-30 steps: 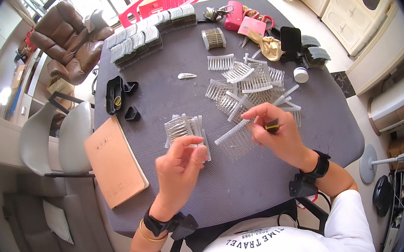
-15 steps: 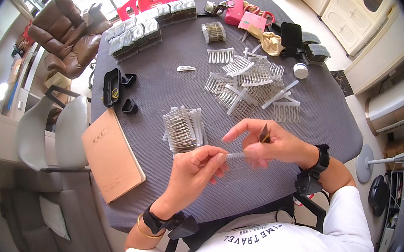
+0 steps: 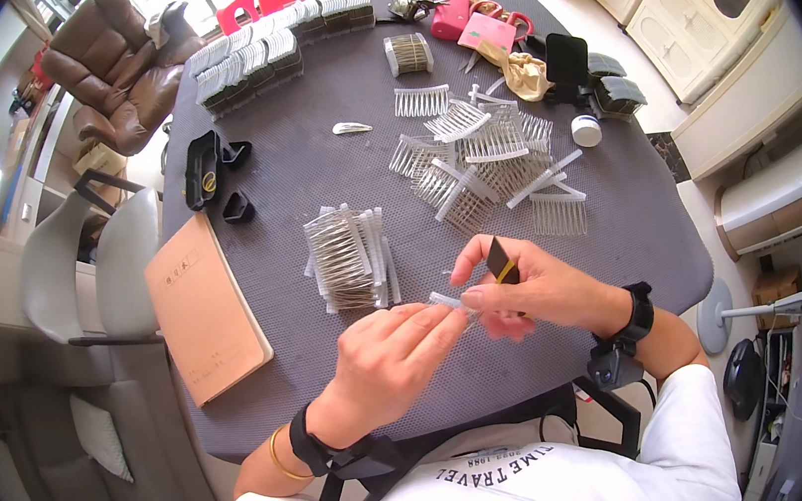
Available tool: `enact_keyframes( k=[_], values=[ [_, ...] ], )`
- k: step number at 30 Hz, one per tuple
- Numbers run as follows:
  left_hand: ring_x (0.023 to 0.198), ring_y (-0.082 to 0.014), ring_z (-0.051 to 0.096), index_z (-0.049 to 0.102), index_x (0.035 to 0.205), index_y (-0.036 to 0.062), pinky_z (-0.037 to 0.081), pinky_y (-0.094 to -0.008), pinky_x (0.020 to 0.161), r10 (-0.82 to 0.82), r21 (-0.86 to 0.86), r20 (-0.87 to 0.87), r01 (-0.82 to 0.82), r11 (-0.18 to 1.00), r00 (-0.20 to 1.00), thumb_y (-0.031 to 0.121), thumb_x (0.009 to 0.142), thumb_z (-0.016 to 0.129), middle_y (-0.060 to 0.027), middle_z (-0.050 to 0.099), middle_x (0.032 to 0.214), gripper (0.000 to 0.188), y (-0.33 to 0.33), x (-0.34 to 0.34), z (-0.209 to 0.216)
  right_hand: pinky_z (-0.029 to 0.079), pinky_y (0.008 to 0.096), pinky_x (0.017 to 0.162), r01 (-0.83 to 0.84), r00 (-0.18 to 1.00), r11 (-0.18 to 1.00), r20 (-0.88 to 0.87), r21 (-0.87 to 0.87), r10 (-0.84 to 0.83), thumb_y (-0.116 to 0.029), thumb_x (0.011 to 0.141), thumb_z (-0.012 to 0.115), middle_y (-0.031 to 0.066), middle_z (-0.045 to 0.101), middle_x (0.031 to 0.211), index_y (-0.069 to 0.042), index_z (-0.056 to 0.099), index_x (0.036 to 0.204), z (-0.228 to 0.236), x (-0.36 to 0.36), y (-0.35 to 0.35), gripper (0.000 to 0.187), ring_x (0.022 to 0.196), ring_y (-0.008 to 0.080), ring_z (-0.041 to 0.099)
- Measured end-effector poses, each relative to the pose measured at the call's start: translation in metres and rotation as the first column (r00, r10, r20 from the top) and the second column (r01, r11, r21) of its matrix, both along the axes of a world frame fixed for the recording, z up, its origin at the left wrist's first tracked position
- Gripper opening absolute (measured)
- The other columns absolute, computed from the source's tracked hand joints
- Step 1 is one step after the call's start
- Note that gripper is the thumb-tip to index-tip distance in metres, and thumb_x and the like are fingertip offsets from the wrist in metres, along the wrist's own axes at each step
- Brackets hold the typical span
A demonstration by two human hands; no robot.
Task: Trimming and sorting clipper guard attachment combs at a table.
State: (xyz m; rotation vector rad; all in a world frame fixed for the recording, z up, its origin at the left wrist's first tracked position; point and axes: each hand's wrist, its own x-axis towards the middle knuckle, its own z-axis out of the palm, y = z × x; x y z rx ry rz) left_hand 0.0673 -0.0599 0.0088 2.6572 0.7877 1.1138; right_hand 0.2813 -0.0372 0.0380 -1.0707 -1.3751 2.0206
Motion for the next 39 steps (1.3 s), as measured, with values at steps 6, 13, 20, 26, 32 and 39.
enact_keyframes(
  k=[6,13,20,26,32,39],
  values=[
    [0.072,-0.0205,0.068,0.063,0.086,0.0035,0.055,-0.0273,0.057,-0.131,-0.257,0.053,0.141,0.956,0.99,0.003,0.069,0.069,-0.008,0.068,0.084,0.017,-0.001,0.001,-0.004,0.041,0.0232,0.061,-0.06,0.941,0.887,0.322,0.459,-0.103,-0.03,0.087,0.062,0.0031,0.051,0.077,-0.002,0.046,0.107,-0.015,0.023,0.007,0.038,0.069,0.0099,0.051],
    [0.082,-0.0194,0.067,0.054,0.078,0.0035,0.057,-0.0272,0.064,-0.216,-0.295,-0.089,0.182,0.938,0.972,0.008,0.075,0.065,-0.0079,0.066,0.092,0.012,-0.001,-0.008,-0.009,0.047,0.0264,0.065,-0.25,0.929,0.479,0.348,0.842,-0.127,-0.017,0.086,0.061,0.0063,0.058,0.084,-0.001,0.055,0.111,-0.03,0.028,0.005,0.031,0.069,0.0184,0.057],
    [0.091,-0.021,0.066,0.055,0.078,0.0024,0.057,-0.0287,0.069,-0.15,-0.166,-0.073,0.137,0.977,0.986,0.008,0.074,0.064,-0.0085,0.066,0.094,0.011,-0.005,-0.005,-0.011,0.05,0.0279,0.061,-0.329,0.845,0.528,0.494,0.783,-0.206,-0.013,0.079,0.066,0.0068,0.058,0.08,-0.009,0.064,0.102,-0.02,0.026,-0.007,0.024,0.067,0.0185,0.059],
    [0.086,-0.0252,0.068,0.059,0.078,0.0025,0.058,-0.0295,0.065,-0.123,-0.267,-0.021,0.113,0.957,0.992,0.005,0.07,0.07,-0.0111,0.068,0.09,0.013,-0.002,-0.009,-0.015,0.049,0.0292,0.064,-0.367,0.839,0.393,0.482,0.843,-0.252,-0.013,0.076,0.068,0.0033,0.058,0.086,-0.015,0.065,0.108,-0.028,0.024,-0.009,0.032,0.076,0.0186,0.055],
    [0.091,-0.0211,0.066,0.06,0.082,0.003,0.056,-0.0287,0.072,-0.119,-0.312,-0.019,0.108,0.944,0.993,0.007,0.074,0.066,-0.008,0.066,0.094,0.01,-0.003,-0.01,-0.012,0.048,0.0279,0.066,-0.353,0.883,0.447,0.451,0.822,-0.131,-0.012,0.072,0.072,0.0027,0.059,0.088,-0.015,0.068,0.102,-0.029,0.031,-0.009,0.03,0.081,0.0179,0.054],
    [0.093,-0.0195,0.065,0.065,0.098,0.0047,0.056,-0.0285,0.073,-0.144,-0.251,-0.062,0.125,0.96,0.988,0.009,0.074,0.065,-0.0066,0.067,0.096,0.024,-0.004,-0.014,-0.019,0.047,0.0292,0.069,-0.377,0.865,0.531,0.494,0.759,-0.092,-0.01,0.072,0.073,0.0031,0.061,0.093,-0.014,0.07,0.099,-0.023,0.025,-0.011,0.028,0.085,0.0167,0.053]
  ],
)
